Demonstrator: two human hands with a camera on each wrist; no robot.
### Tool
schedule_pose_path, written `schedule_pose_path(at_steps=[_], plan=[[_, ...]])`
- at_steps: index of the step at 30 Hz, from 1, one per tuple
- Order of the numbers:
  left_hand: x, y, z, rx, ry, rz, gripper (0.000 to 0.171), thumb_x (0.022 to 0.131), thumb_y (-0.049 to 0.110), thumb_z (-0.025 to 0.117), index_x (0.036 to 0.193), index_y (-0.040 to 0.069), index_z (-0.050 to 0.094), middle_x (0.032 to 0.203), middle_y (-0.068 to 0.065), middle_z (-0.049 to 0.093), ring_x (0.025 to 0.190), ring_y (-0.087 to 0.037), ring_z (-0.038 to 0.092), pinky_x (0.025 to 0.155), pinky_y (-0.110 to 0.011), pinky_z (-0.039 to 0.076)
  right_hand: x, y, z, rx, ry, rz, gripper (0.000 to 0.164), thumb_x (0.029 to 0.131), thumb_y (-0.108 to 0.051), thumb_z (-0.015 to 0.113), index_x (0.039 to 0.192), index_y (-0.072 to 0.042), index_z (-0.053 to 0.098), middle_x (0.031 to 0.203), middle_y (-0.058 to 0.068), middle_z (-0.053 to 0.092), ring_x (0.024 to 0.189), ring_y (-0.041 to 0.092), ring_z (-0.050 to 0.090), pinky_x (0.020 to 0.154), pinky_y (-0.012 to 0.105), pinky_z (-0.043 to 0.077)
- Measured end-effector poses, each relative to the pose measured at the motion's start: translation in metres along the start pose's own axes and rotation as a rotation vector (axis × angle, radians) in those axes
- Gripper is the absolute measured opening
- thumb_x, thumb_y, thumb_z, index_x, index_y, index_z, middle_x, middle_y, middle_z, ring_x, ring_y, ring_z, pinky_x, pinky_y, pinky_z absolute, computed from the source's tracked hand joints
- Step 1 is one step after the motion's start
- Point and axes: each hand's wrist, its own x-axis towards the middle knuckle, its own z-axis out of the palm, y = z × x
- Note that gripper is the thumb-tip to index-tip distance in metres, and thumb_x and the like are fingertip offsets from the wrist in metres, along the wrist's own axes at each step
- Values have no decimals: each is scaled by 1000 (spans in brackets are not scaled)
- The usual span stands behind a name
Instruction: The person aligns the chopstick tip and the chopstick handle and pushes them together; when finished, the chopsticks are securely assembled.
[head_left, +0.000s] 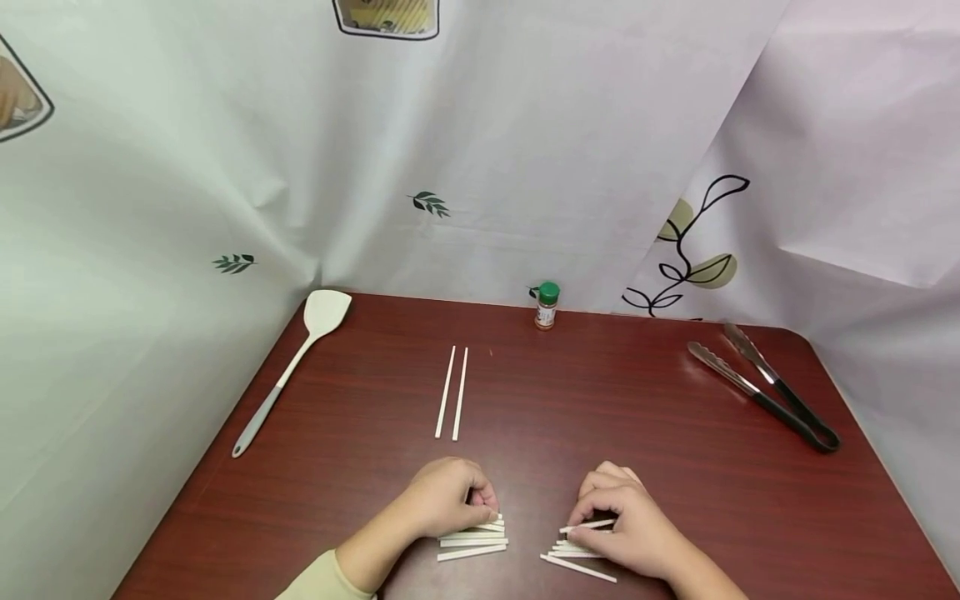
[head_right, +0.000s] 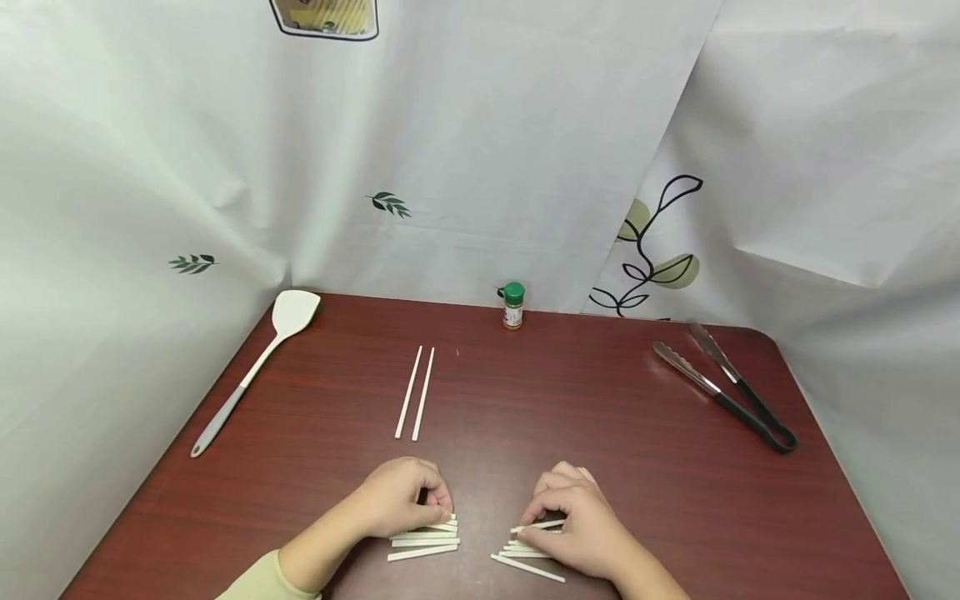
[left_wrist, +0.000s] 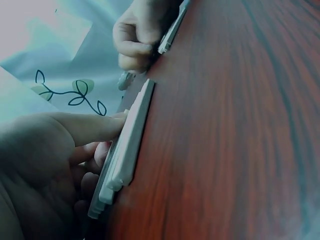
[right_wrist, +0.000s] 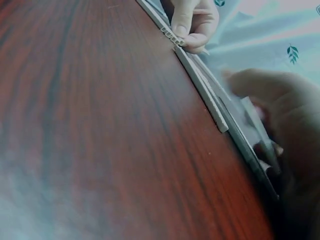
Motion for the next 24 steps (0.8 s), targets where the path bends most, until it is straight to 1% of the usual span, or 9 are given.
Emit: schedule_pose_path(at_steps=[2,4,6,9,12,15,18,21,24], plan=[[-1,-1,0,32,-5,22,14,86,30,86,77,32,75,75,28,51,72,8,48,70,-21,42,0,2,1,69,55,-21,36,75,-8,94,92,-33,74,89,-19,64,88,2,54,82,25,36],[-1,-1,0,46,1,35,14,90,31,83,79,31,73,77,27,51,74,7,47,72,-22,43,0,4,2,131,101,-15,38,76,2,90,95,-26,73,92,-12,66,88,7,58,82,25,40],[-1,-2,0,42,21,39,13,93,32,80,82,30,73,78,26,51,74,6,47,72,-23,44,-1,3,2,186,126,18,34,81,8,85,96,-19,71,95,-4,68,88,11,62,81,26,46],[-1,-2,3,5,75,28,14,98,29,76,86,27,71,80,23,50,75,4,48,71,-24,44,-1,1,1,258,130,114,21,90,7,79,98,-10,69,99,3,70,90,14,66,79,25,51],[0,-2,10,-39,117,42,13,102,27,71,90,26,69,85,21,51,81,1,48,78,-28,42,-2,-3,-2,310,142,183,14,95,7,73,99,-5,67,97,8,70,86,14,66,74,27,53],[1,-1,18,-69,138,60,11,106,30,66,96,27,66,92,20,55,90,-1,49,85,-33,37,-2,-5,-3,305,167,214,19,95,11,71,100,-7,67,91,3,68,79,12,63,67,27,51],[2,0,24,-107,170,63,9,108,31,62,101,27,65,104,19,63,99,-2,55,86,-36,36,-2,-5,-2,256,173,202,28,92,14,71,104,-12,69,88,-3,66,76,11,60,65,26,48],[3,-2,26,-131,231,76,5,109,27,62,104,25,63,103,18,70,95,-1,61,86,-36,38,-1,-3,-1,208,174,162,33,91,15,72,107,-13,71,91,-6,65,79,9,60,67,25,48],[5,-4,26,-101,265,128,5,109,26,62,105,22,64,93,19,71,86,3,62,84,-35,41,-1,-2,1,183,193,120,34,88,16,75,107,-12,72,92,-6,66,79,8,61,68,24,48]])
